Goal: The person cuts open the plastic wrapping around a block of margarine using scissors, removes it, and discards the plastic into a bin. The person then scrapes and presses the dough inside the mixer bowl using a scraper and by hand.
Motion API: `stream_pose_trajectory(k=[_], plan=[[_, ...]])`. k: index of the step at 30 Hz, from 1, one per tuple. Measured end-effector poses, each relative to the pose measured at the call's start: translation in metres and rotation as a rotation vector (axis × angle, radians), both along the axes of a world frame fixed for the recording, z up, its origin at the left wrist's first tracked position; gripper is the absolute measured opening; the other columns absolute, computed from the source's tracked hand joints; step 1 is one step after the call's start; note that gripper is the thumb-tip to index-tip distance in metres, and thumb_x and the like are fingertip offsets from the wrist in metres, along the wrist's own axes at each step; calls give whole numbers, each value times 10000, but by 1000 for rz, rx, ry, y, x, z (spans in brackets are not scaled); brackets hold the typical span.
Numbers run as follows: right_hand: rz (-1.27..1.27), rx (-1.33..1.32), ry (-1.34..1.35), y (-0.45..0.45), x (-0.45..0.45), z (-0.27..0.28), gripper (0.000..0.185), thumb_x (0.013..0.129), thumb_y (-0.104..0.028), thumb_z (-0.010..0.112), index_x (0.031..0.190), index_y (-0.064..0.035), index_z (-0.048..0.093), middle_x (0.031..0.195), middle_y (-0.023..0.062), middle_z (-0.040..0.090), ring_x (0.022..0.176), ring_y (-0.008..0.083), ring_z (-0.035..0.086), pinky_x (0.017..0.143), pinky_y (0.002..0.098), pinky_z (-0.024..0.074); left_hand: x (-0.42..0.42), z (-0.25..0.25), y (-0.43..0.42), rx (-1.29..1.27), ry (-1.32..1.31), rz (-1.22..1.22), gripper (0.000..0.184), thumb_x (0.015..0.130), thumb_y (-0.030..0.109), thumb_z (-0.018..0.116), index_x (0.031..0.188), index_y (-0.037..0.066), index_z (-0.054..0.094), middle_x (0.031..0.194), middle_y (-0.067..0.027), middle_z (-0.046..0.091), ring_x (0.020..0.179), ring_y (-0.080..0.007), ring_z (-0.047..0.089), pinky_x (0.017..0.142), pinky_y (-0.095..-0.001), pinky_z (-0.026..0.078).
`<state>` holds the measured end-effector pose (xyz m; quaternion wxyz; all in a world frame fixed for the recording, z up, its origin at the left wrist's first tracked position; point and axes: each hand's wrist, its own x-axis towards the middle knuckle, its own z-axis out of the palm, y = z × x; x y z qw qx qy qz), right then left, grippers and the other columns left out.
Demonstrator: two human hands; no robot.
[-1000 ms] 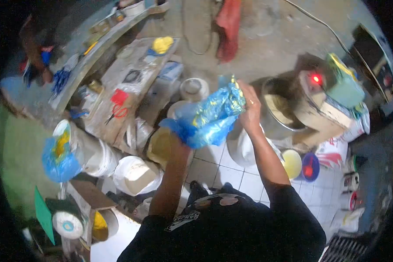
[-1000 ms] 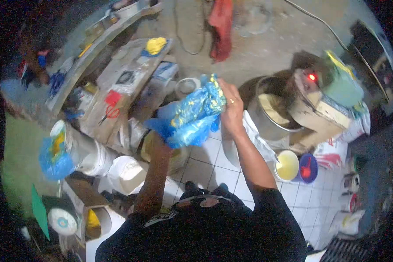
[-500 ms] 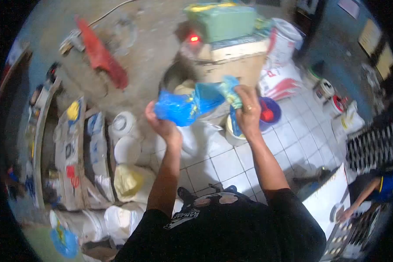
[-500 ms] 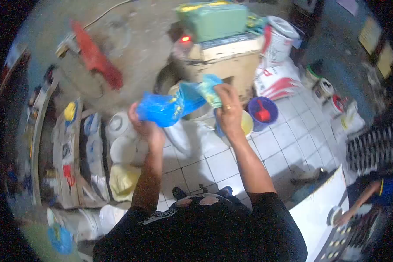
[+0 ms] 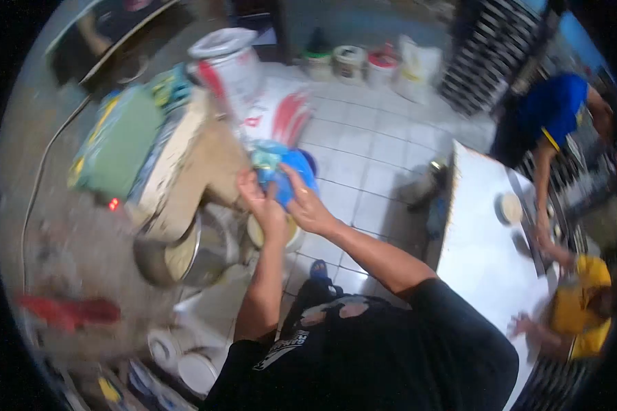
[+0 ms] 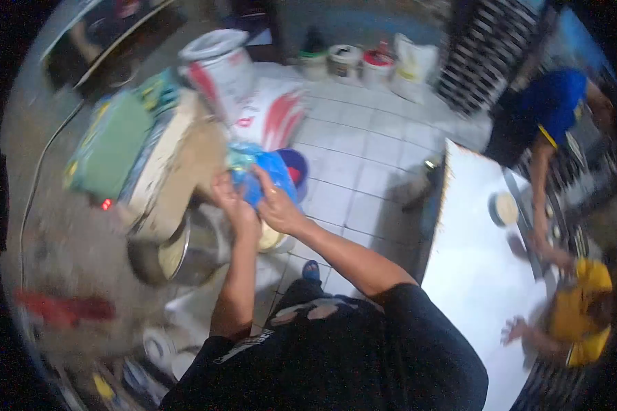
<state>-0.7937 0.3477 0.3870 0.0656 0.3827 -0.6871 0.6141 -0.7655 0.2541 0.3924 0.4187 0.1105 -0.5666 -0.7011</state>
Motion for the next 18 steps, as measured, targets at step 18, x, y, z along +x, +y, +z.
stream_pose_trajectory(k=[18], plan=[[-389,-502,-856,122,-224,-34,856,945,-360,597,1530,-72,42,1421,152,380,1288,227,381,1076,365,328,-347,-61,114,379,-98,-685,450,835,-130,523,1244,27,421,1180,-104,563,1059,-188,565,906,-317,480]])
